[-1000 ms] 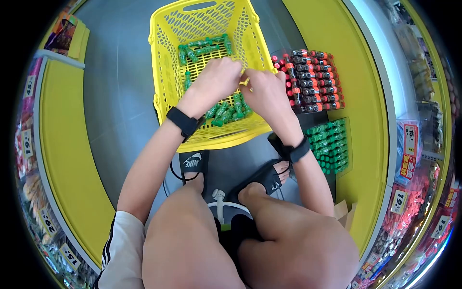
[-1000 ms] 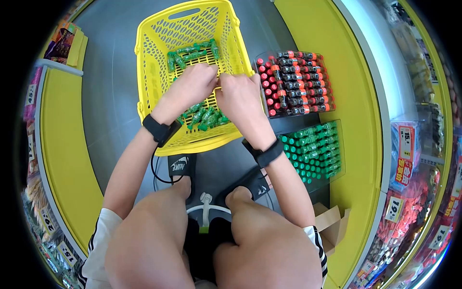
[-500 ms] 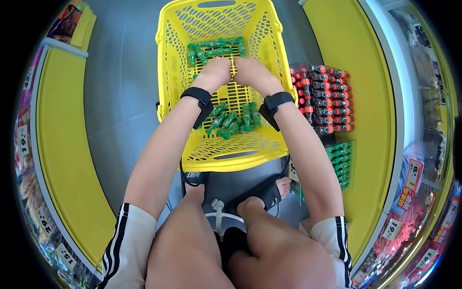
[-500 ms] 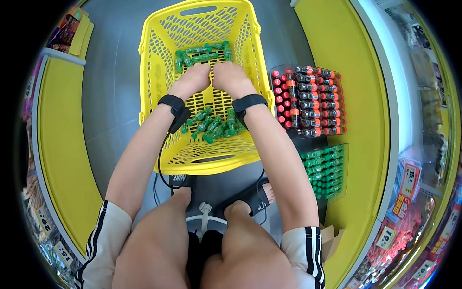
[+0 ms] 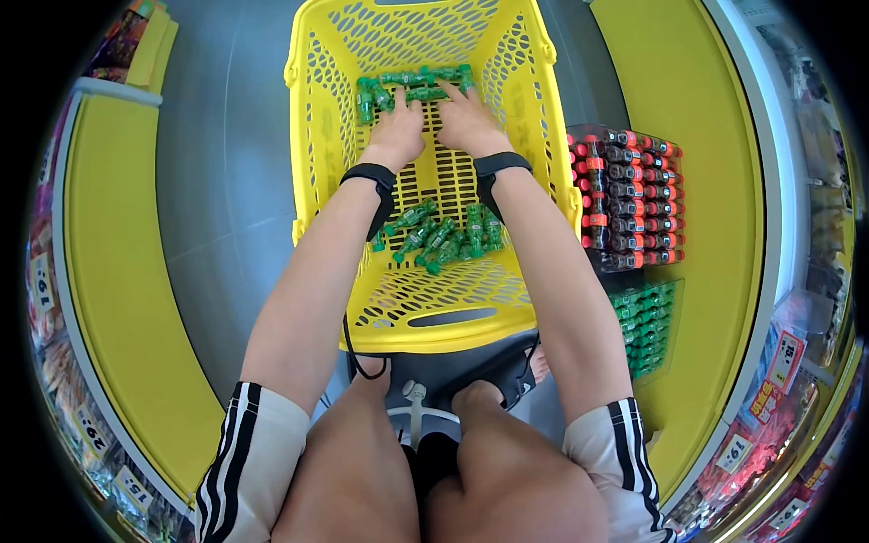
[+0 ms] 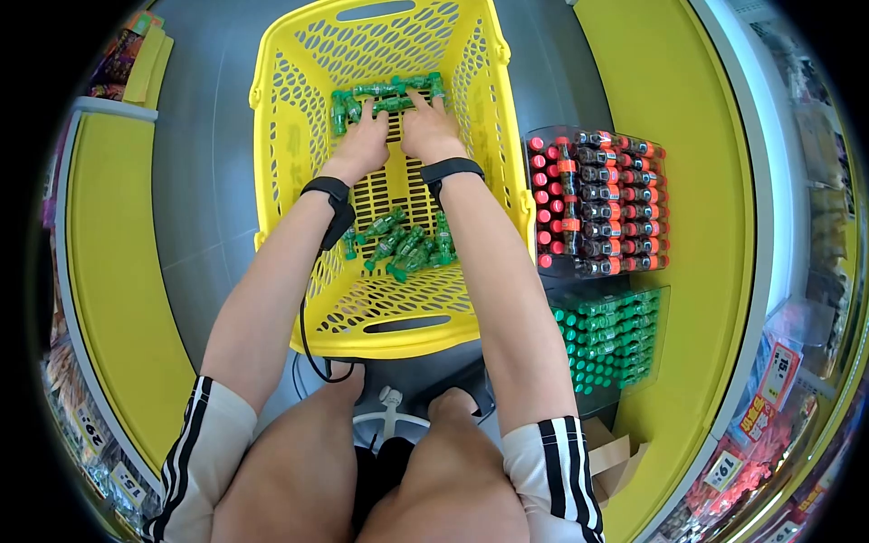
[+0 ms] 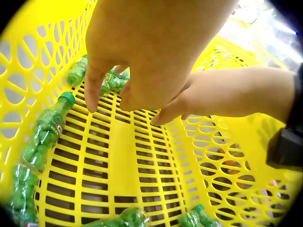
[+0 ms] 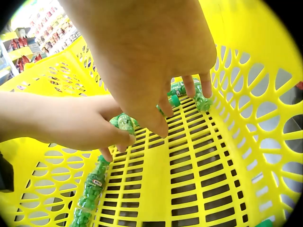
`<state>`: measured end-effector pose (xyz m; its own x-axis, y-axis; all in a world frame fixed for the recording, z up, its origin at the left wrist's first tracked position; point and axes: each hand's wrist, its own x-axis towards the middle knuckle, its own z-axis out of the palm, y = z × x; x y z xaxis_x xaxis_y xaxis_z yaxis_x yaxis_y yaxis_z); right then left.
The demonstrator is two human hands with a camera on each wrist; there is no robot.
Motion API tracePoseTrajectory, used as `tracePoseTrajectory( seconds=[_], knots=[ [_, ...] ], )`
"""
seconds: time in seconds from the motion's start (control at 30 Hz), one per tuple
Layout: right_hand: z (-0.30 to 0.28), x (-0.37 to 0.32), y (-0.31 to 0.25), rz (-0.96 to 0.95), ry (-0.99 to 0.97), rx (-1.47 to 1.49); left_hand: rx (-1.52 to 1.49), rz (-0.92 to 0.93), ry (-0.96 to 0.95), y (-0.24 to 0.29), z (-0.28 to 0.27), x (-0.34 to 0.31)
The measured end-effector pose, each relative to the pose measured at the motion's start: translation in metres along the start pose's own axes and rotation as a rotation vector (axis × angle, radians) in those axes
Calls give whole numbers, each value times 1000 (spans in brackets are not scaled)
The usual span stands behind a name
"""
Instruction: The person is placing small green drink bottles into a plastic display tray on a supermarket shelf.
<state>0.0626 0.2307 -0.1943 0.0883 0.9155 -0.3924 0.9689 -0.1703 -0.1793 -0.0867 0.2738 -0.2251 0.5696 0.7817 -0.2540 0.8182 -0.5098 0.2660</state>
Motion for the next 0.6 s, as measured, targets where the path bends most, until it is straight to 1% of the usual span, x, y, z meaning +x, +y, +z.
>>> tracePoseTrajectory(
  seconds=[0.03, 0.07, 0.13, 0.27, 0.33, 0.43, 0.5, 0.57, 0.6],
  knots=[
    [6, 4, 2, -4, 55, 27, -1, -5, -2, -3, 2, -1],
    [12, 7, 5, -6, 53, 28, 25, 5, -2, -6, 3, -2],
    [16, 2, 5, -40, 133, -50, 50, 16, -6, -7, 7, -2],
    [14, 4, 4, -72, 174, -60, 45, 35, 40, -1, 3, -1],
    [26, 4, 7, -123, 249, 20, 39, 49, 53, 6, 0, -10],
    [37, 0, 10, -134, 260, 28, 89, 37, 88, 7, 3, -12],
    [38, -1, 12, -141, 242, 6, 42, 146, 161, 0, 9, -12],
    [35, -3, 10, -148, 226, -16, 59, 131, 124, 1, 9, -16],
    [32, -4, 10, -125, 160, -25, 76, 117, 87, 3, 7, -17]
  ],
)
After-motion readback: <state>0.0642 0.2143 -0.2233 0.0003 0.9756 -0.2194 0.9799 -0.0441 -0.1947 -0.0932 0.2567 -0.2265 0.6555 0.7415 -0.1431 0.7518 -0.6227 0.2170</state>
